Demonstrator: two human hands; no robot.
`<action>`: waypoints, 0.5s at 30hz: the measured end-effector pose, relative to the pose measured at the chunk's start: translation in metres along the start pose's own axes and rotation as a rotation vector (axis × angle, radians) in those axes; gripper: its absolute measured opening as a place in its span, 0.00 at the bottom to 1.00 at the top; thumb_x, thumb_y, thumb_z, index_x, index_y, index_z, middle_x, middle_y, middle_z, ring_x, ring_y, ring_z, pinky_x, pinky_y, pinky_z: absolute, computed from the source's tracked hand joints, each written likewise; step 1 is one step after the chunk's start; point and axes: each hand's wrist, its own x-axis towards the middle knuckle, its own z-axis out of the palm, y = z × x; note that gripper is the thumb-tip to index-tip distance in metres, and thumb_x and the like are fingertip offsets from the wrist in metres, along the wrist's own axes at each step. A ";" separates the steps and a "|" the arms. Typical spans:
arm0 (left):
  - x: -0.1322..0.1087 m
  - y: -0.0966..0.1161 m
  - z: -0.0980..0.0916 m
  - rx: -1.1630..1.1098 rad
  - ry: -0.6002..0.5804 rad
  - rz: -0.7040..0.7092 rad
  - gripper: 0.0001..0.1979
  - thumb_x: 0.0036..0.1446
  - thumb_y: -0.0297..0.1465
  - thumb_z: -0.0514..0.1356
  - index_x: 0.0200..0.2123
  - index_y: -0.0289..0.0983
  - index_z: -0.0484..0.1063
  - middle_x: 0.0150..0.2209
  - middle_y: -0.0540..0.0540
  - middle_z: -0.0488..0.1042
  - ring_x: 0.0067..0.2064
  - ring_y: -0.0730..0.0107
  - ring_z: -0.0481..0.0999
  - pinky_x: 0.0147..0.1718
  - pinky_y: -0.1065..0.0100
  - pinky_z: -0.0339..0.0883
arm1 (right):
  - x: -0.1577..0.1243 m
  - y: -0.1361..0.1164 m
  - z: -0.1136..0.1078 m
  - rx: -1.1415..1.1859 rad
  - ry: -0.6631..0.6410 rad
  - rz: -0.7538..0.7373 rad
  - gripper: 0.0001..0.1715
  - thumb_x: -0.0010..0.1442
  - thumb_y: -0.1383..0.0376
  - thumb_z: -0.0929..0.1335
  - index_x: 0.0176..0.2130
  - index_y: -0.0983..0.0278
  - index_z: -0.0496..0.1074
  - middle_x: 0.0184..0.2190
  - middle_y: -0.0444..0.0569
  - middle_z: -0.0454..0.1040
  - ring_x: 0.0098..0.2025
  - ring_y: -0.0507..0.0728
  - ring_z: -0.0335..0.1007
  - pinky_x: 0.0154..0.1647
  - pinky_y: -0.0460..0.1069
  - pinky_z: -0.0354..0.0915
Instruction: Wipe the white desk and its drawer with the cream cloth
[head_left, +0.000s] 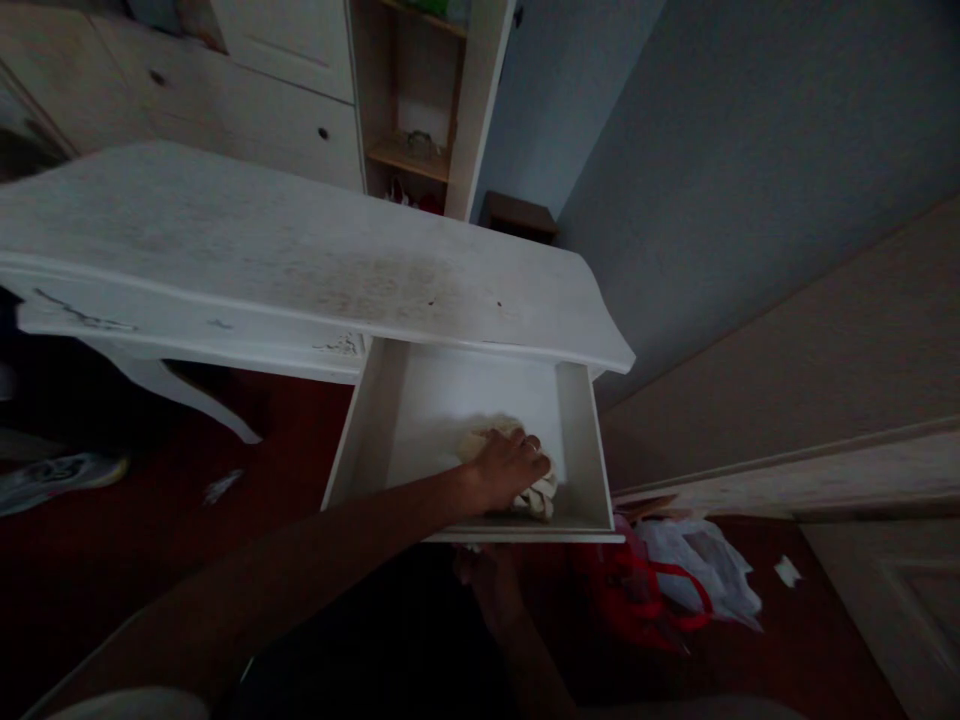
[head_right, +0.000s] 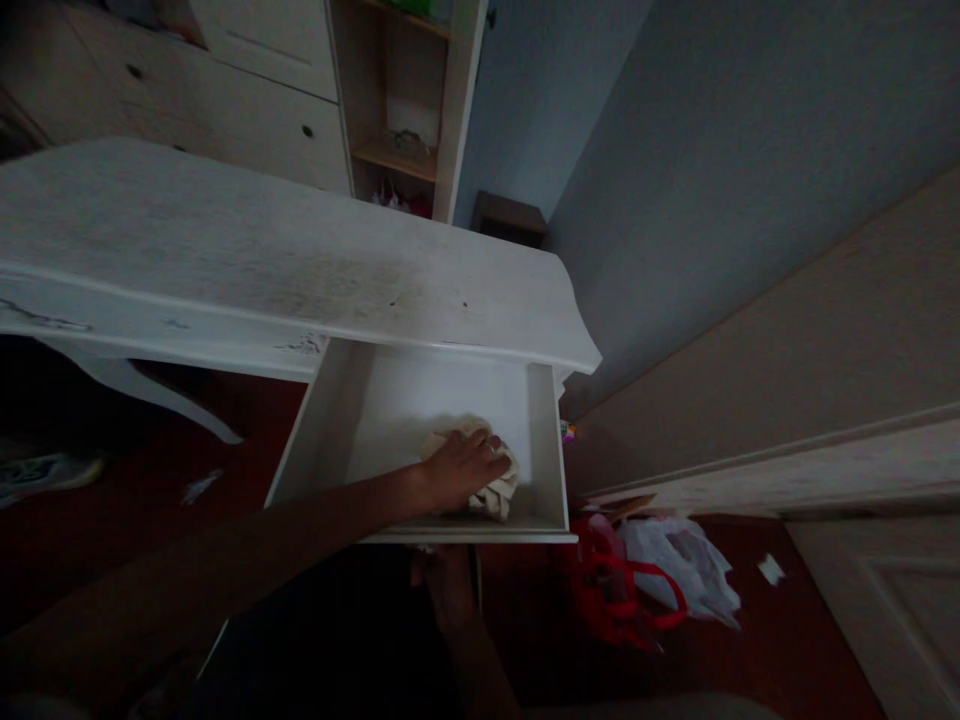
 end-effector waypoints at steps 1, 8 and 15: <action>-0.006 -0.002 0.001 0.022 0.012 0.005 0.22 0.54 0.26 0.61 0.53 0.40 0.68 0.56 0.35 0.69 0.54 0.47 0.67 0.42 0.51 0.70 | 0.000 0.000 0.000 0.002 0.004 0.003 0.20 0.51 0.49 0.74 0.31 0.63 0.74 0.27 0.46 0.76 0.19 0.48 0.59 0.21 0.46 0.58; -0.052 -0.073 -0.029 0.220 0.009 -0.150 0.18 0.57 0.22 0.54 0.50 0.42 0.69 0.53 0.37 0.70 0.52 0.48 0.68 0.40 0.55 0.68 | 0.000 0.004 -0.005 0.025 -0.003 -0.011 0.21 0.50 0.48 0.75 0.31 0.63 0.77 0.27 0.47 0.78 0.18 0.49 0.61 0.23 0.48 0.61; -0.079 -0.138 -0.057 0.237 -0.051 -0.256 0.21 0.54 0.23 0.58 0.51 0.42 0.70 0.60 0.36 0.65 0.57 0.45 0.66 0.46 0.53 0.66 | 0.002 0.008 -0.011 0.049 -0.008 0.007 0.17 0.51 0.51 0.76 0.32 0.63 0.77 0.28 0.48 0.78 0.20 0.51 0.64 0.23 0.48 0.61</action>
